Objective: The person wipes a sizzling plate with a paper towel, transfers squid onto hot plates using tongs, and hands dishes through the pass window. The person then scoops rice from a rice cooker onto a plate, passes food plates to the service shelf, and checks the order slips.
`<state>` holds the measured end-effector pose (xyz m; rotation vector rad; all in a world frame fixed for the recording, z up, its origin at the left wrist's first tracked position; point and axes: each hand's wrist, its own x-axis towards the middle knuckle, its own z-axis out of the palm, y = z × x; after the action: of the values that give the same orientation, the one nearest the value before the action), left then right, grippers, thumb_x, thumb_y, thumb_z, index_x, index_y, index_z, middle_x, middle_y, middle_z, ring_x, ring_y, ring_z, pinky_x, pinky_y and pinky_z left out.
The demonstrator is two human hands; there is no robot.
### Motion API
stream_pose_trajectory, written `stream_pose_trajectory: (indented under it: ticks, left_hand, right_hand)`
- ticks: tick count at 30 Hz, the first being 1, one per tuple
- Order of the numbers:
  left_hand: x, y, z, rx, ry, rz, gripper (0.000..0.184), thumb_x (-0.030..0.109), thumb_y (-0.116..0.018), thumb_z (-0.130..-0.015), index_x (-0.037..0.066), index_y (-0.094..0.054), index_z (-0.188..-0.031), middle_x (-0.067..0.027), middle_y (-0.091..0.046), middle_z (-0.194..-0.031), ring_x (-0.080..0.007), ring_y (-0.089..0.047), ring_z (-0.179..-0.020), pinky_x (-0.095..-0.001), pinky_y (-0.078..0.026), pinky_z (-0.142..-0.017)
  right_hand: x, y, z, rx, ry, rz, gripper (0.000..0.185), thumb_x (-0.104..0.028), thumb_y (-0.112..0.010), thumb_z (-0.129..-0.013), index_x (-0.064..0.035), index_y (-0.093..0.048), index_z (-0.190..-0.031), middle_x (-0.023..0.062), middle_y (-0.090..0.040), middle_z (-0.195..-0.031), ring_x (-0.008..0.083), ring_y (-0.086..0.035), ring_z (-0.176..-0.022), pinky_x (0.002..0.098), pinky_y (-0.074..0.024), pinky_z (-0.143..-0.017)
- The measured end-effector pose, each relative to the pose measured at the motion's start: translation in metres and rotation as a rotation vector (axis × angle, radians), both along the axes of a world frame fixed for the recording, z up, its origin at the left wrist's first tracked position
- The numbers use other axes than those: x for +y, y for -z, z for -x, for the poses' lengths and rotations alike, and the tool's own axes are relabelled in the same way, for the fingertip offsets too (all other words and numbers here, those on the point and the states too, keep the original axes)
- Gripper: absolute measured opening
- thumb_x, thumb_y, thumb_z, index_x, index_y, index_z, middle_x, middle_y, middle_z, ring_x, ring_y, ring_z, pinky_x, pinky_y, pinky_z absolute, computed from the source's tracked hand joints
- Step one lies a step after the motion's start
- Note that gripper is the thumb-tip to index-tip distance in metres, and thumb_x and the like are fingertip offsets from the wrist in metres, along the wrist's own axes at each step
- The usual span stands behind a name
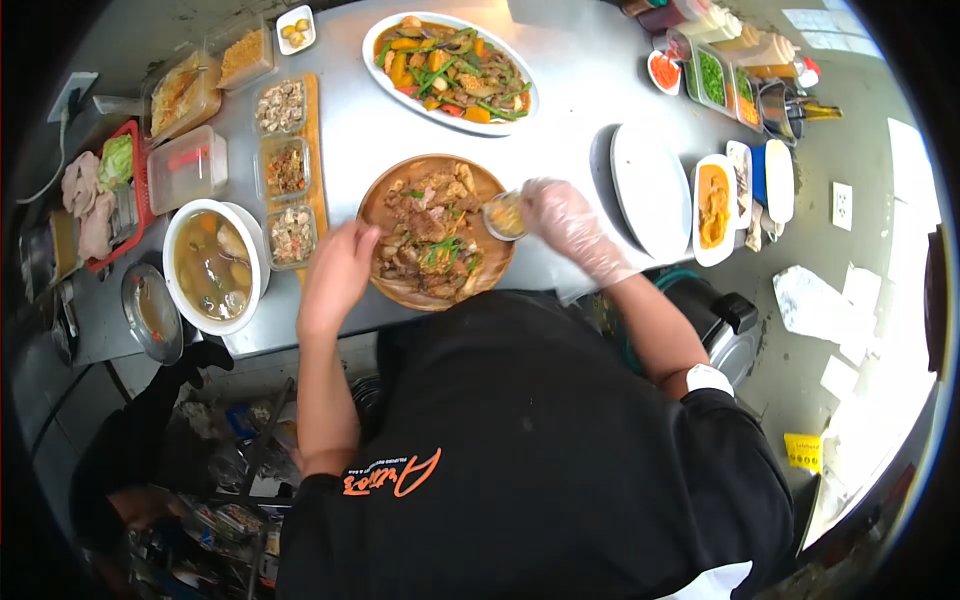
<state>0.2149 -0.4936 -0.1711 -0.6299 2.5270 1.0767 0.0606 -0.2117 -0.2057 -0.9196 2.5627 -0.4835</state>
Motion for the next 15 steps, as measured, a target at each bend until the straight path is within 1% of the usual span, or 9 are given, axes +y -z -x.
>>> stream_pose_trajectory:
  ticks: [3,4,6,7,9,11,12,13,15]
  left_hand:
    - [-0.002,0.029,-0.046,-0.353,-0.003,0.015,0.037,0.030,-0.050,-0.101,-0.005,-0.062,-0.093,-0.0221,-0.064,-0.075,-0.0401,-0.064,-0.075,-0.0477,-0.048,-0.071]
    - [0.001,0.037,-0.056,-0.397,-0.080,-0.040,0.039,0.031,-0.049,-0.102,-0.005,-0.061,-0.093,-0.0196,-0.065,-0.077,-0.0348,-0.065,-0.071,-0.0441,-0.050,-0.068]
    - [0.008,0.053,-0.066,-0.465,-0.247,-0.157,0.041,0.033,-0.047,-0.104,-0.005,-0.060,-0.095,-0.0147,-0.065,-0.079,-0.0242,-0.067,-0.065,-0.0368,-0.054,-0.063]
    - [0.012,0.065,-0.073,-0.381,-0.361,-0.259,0.039,0.032,-0.046,-0.104,-0.004,-0.059,-0.096,-0.0130,-0.066,-0.080,-0.0227,-0.067,-0.064,-0.0354,-0.055,-0.063]
    - [0.022,0.091,-0.084,-0.196,-0.577,-0.461,0.035,0.030,-0.045,-0.105,-0.002,-0.058,-0.098,-0.0097,-0.066,-0.082,-0.0197,-0.066,-0.064,-0.0327,-0.056,-0.061]
    - [0.037,0.109,-0.094,-0.055,-0.664,-0.447,0.031,0.027,-0.044,-0.105,0.000,-0.057,-0.100,-0.0091,-0.065,-0.083,-0.0180,-0.066,-0.065,-0.0311,-0.057,-0.061]
    - [0.043,0.114,-0.094,0.020,-0.702,-0.439,0.029,0.026,-0.044,-0.105,0.000,-0.057,-0.101,-0.0087,-0.065,-0.084,-0.0171,-0.066,-0.065,-0.0303,-0.057,-0.060]
    - [0.047,0.119,-0.096,0.051,-0.724,-0.417,0.029,0.026,-0.045,-0.105,0.000,-0.057,-0.102,-0.0086,-0.065,-0.084,-0.0163,-0.066,-0.066,-0.0294,-0.056,-0.060]
    - [0.058,0.122,-0.101,0.104,-0.769,-0.373,0.028,0.026,-0.046,-0.105,0.000,-0.057,-0.105,-0.0082,-0.065,-0.085,-0.0147,-0.066,-0.067,-0.0275,-0.056,-0.058]
  right_hand:
    - [-0.004,0.021,-0.010,-0.005,-0.143,0.019,0.010,-0.011,-0.060,-0.083,-0.0015,-0.063,-0.082,0.0219,-0.065,-0.077,0.0401,-0.065,-0.073,0.0477,-0.0532,-0.069]
    - [0.000,0.020,-0.007,-0.032,-0.198,0.079,0.011,-0.008,-0.059,-0.080,0.0008,-0.065,-0.084,0.0238,-0.065,-0.078,0.0403,-0.066,-0.078,0.0473,-0.0531,-0.072]
    - [0.008,0.005,0.010,-0.165,-0.080,0.136,0.015,-0.012,-0.060,-0.083,0.0011,-0.066,-0.088,0.0228,-0.067,-0.082,0.0404,-0.066,-0.082,0.0476,-0.0525,-0.076]
    - [0.012,-0.001,0.016,-0.242,-0.026,0.161,0.017,-0.014,-0.061,-0.085,0.0012,-0.067,-0.090,0.0223,-0.068,-0.083,0.0405,-0.066,-0.083,0.0478,-0.0521,-0.078]
    - [0.029,0.023,0.044,-0.181,-0.128,0.244,0.024,-0.016,-0.062,-0.088,0.0030,-0.067,-0.101,0.0226,-0.069,-0.094,0.0400,-0.065,-0.092,0.0459,-0.0512,-0.085]
    - [0.041,0.038,0.058,-0.187,-0.121,0.355,0.027,-0.015,-0.062,-0.089,0.0043,-0.065,-0.107,0.0231,-0.068,-0.100,0.0384,-0.066,-0.095,0.0442,-0.0514,-0.086]
    - [0.039,0.036,0.057,-0.385,-0.085,0.402,0.035,-0.013,-0.064,-0.088,0.0051,-0.062,-0.118,0.0218,-0.068,-0.107,0.0343,-0.067,-0.098,0.0418,-0.0518,-0.086]
    - [0.041,0.047,0.051,-0.576,-0.079,0.490,0.039,-0.011,-0.066,-0.087,0.0047,-0.059,-0.122,0.0200,-0.069,-0.106,0.0304,-0.068,-0.095,0.0397,-0.0525,-0.085]
    - [0.038,0.053,0.038,-0.620,-0.203,0.461,0.039,-0.010,-0.066,-0.087,0.0042,-0.059,-0.122,0.0194,-0.069,-0.098,0.0285,-0.068,-0.092,0.0388,-0.0529,-0.083]
